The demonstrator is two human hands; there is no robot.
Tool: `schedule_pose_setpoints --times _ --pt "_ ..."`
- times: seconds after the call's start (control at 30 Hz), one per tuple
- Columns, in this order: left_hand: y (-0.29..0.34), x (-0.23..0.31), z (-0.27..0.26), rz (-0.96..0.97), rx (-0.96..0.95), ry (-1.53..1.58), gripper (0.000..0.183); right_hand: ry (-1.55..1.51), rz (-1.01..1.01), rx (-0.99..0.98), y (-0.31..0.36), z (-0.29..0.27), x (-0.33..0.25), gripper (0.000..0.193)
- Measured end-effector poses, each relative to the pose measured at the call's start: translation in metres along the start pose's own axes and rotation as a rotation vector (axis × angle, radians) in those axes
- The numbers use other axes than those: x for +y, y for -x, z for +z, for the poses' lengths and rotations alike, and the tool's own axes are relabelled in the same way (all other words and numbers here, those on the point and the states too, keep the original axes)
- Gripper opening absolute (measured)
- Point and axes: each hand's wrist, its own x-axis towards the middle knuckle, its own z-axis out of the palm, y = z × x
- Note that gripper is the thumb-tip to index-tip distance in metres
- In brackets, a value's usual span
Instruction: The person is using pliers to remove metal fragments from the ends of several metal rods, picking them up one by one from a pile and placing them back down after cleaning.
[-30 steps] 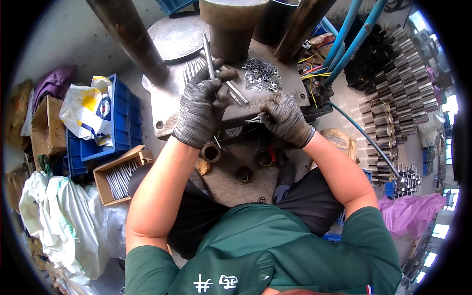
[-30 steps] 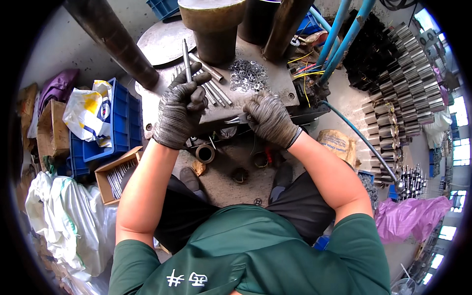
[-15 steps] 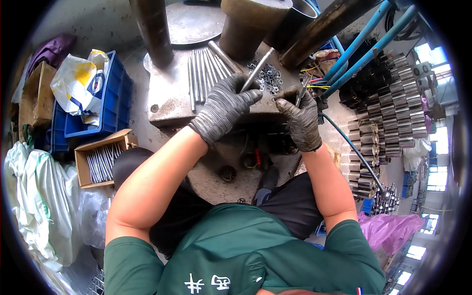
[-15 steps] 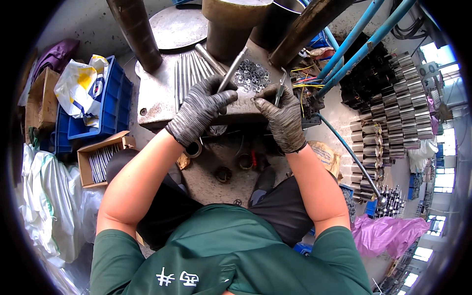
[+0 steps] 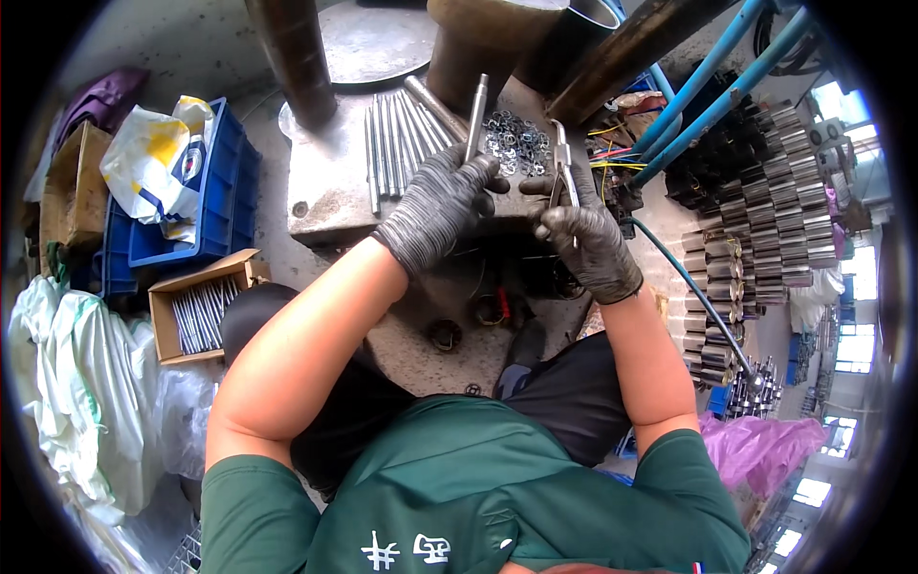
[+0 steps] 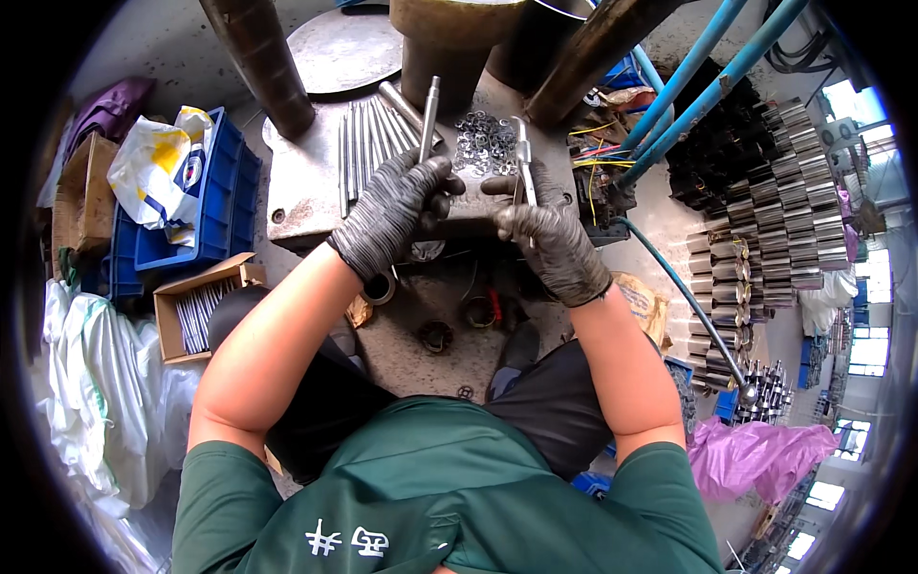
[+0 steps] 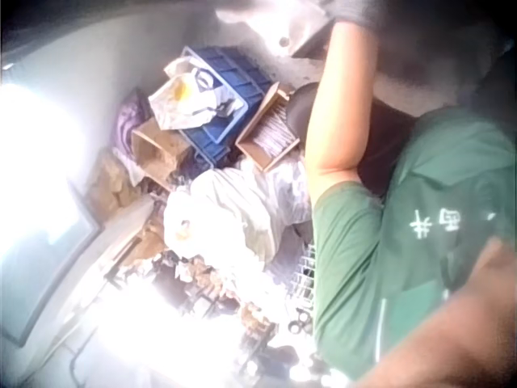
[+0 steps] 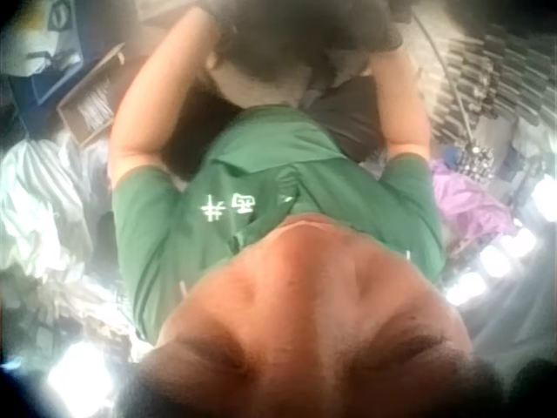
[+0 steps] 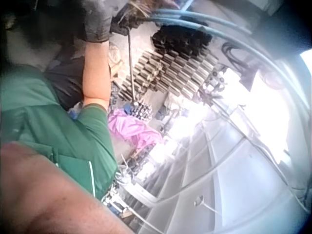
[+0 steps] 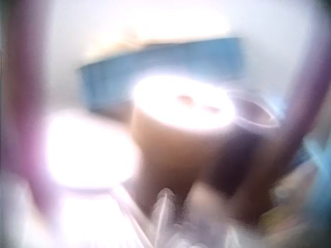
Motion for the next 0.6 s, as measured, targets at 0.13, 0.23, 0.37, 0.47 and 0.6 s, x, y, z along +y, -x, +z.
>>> schedule_pose_setpoints --times 0.13,0.23,0.37,0.47,0.6 --pt "-0.008 -0.005 -0.009 -0.001 0.032 0.152 0.018 0.764 -0.442 0.137 0.001 -0.006 0.007 0.07" --pt "-0.005 0.001 -0.008 -0.072 0.059 0.219 0.017 1.378 -0.798 0.171 0.003 0.004 -0.009 0.063" --pt "-0.005 0.001 -0.008 -0.06 0.08 0.254 0.013 1.401 -0.85 0.178 0.003 0.007 -0.01 0.058" --pt "-0.004 0.001 -0.009 -0.033 0.075 0.197 0.012 1.356 -0.851 0.169 0.004 0.011 -0.012 0.055" --pt "-0.007 -0.003 -0.009 -0.025 0.09 0.179 0.013 1.385 -0.834 0.164 0.004 0.011 -0.012 0.052"
